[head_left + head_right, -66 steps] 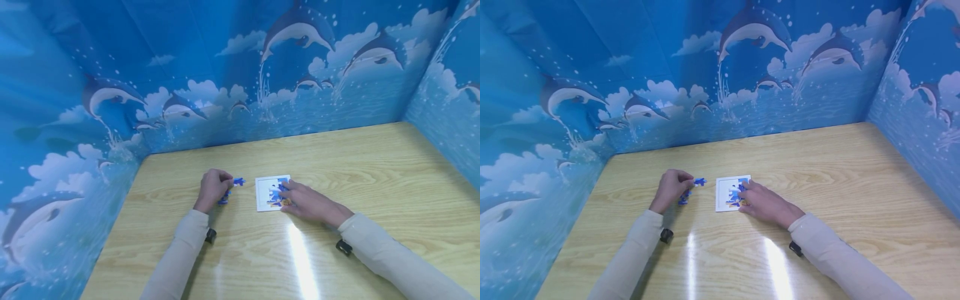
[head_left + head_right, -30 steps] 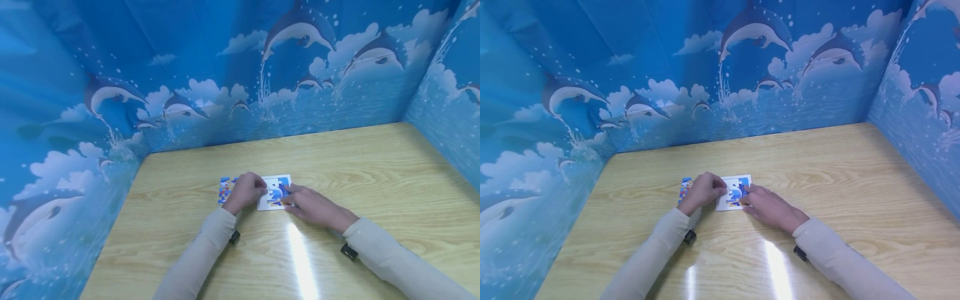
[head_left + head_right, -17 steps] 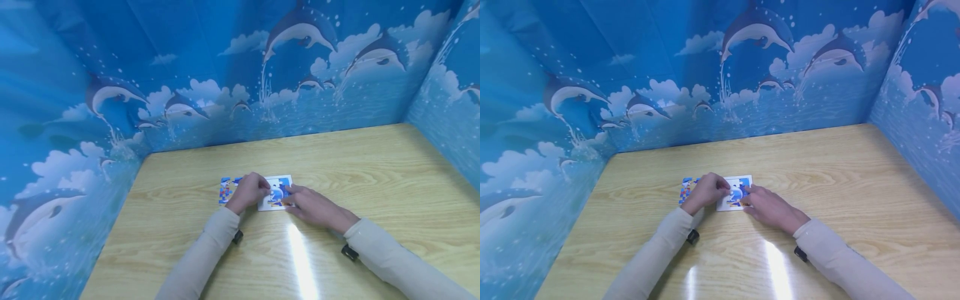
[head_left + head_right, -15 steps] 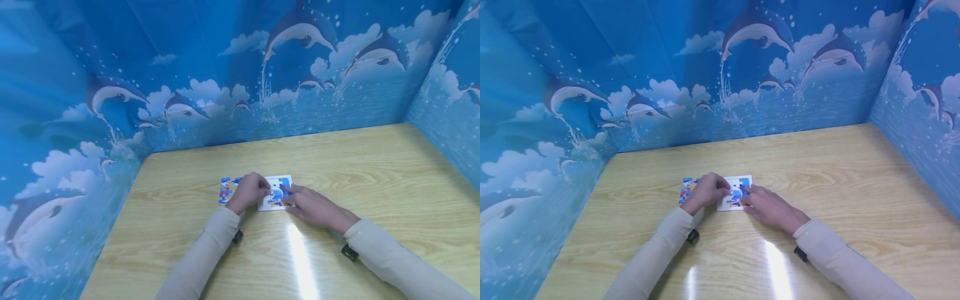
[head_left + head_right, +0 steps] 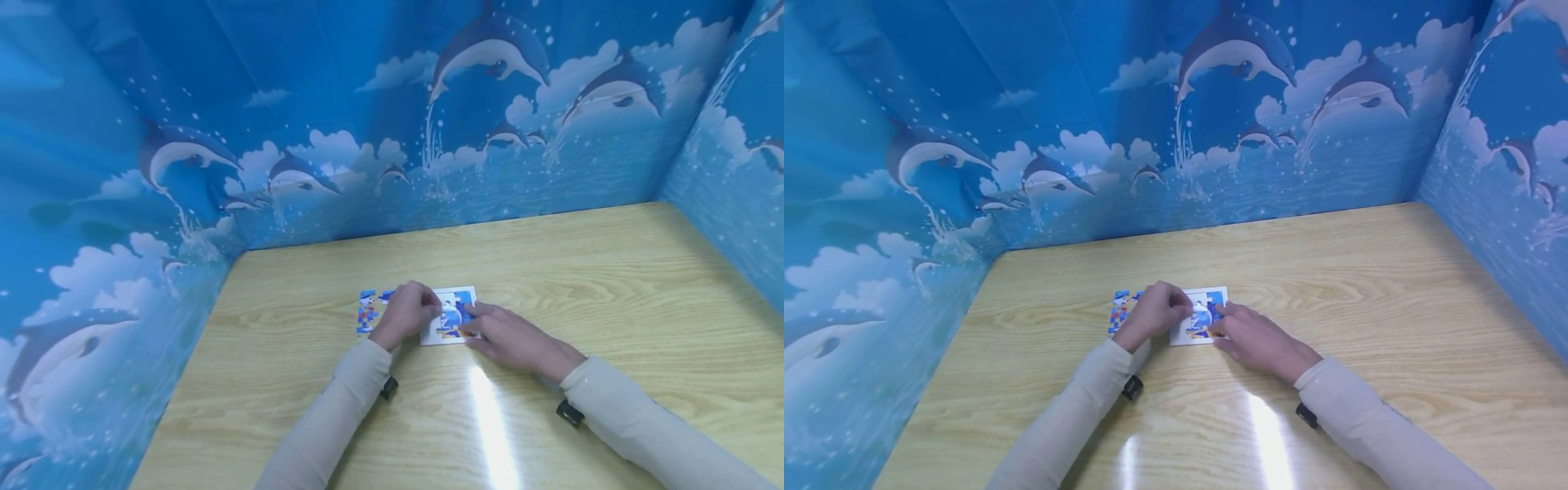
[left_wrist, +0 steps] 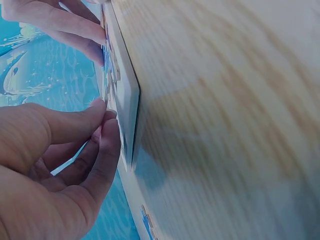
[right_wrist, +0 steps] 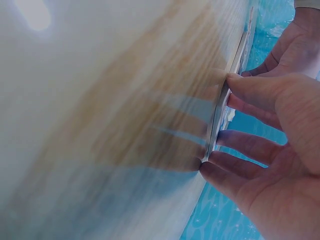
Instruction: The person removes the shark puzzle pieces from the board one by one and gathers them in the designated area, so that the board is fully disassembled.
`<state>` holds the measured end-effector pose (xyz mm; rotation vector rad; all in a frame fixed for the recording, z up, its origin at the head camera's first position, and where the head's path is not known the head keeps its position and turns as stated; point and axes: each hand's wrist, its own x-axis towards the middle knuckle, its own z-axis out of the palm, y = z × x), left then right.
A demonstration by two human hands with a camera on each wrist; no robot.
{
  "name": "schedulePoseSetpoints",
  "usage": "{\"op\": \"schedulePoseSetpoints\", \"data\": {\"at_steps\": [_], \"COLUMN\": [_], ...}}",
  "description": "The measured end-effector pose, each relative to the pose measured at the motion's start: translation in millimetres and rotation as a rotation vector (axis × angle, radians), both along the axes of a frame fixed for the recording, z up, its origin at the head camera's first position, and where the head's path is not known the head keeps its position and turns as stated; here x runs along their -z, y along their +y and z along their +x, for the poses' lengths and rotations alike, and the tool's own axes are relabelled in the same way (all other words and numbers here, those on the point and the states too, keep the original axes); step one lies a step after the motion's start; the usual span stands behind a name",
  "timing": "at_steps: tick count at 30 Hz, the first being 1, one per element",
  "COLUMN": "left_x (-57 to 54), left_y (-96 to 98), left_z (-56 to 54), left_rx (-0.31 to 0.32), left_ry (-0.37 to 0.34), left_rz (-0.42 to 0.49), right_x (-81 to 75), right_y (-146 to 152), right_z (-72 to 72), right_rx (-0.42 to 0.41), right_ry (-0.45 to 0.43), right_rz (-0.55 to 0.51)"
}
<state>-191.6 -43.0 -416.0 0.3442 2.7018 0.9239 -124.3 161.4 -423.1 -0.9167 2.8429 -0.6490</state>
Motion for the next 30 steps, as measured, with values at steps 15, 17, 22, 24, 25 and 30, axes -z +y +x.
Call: {"op": "schedulePoseSetpoints", "data": {"at_steps": [15, 17, 22, 24, 25, 30], "left_x": [-2.4, -2.7, -3.9, -4.1, -3.9, -4.1], "left_y": [-0.1, -0.6, -4.5, -7.3, -8.9, -18.5], "left_z": [2.4, 2.1, 1.2, 0.8, 0.6, 0.3], "left_rx": [-0.052, -0.056, -0.074, -0.083, -0.085, -0.094], "left_ry": [-0.010, -0.013, -0.015, -0.014, -0.009, 0.025], "left_rz": [0.068, 0.069, 0.077, 0.089, 0.093, 0.094], "right_x": [0.8, 0.7, 0.4, 0.0, -0.2, -1.1], "right_y": [0, 0, -1, 0, 0, 0], "right_z": [0.4, 0.5, 1.1, 1.3, 1.4, 1.8], "right_rx": [0.004, 0.006, 0.012, 0.012, 0.013, 0.017], "right_ry": [-0.003, -0.003, -0.004, -0.003, -0.005, -0.008], "right_rz": [-0.006, -0.005, -0.006, -0.007, -0.007, -0.003]}}
